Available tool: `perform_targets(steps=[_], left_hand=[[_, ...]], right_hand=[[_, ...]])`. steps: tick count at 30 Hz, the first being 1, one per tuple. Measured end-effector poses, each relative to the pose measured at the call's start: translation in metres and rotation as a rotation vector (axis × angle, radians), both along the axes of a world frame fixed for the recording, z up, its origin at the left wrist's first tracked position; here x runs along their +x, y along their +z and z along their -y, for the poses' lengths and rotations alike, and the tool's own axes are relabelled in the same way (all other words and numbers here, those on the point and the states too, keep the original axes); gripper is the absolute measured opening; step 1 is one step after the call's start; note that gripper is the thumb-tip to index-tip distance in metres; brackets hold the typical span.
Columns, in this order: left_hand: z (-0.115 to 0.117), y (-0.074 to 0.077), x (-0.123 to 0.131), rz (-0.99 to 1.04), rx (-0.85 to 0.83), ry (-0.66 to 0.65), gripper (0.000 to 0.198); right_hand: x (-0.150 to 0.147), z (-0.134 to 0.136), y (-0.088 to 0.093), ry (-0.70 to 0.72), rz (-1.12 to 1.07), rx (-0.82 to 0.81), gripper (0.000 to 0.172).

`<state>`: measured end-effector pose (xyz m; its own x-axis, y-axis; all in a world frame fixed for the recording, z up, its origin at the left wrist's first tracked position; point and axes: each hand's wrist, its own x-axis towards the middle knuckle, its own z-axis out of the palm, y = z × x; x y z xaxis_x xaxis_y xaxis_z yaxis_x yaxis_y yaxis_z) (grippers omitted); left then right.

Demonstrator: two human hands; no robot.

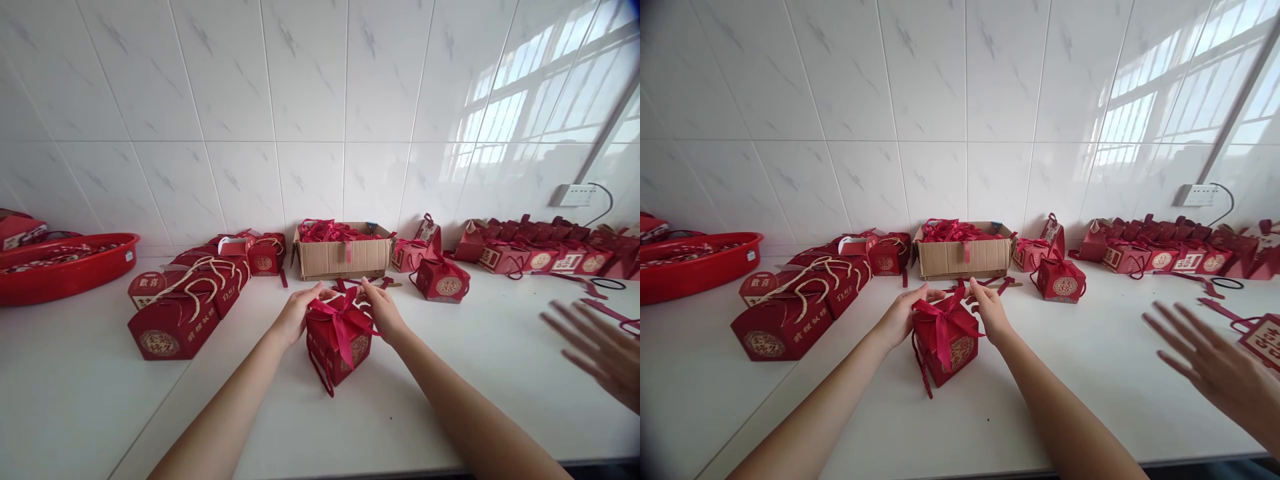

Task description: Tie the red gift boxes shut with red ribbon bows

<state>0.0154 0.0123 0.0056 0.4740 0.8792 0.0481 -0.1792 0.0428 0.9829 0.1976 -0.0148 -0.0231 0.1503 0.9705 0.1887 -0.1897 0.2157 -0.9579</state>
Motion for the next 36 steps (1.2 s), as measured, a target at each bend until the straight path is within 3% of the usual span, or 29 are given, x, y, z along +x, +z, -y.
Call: perform_targets(steps=[10,23,36], left_hand=[[-0.004,-0.004,0.000,0.094,-0.106,0.002,0.058],[-0.027,-0.013,-0.015,0.119,-0.074,0.267,0.052],[-0.026,-0.020,-0.014,0.285,-0.164,0.189,0.043]], right_hand=[[-0.010,-0.001,-0.017,0.091,0.078,-0.019,0.045],[-0.019,-0.002,-0.037,0.127,0.501,0.183,0.033],[-0.019,-0.005,-0.041,0.121,0.691,0.188,0.020]])
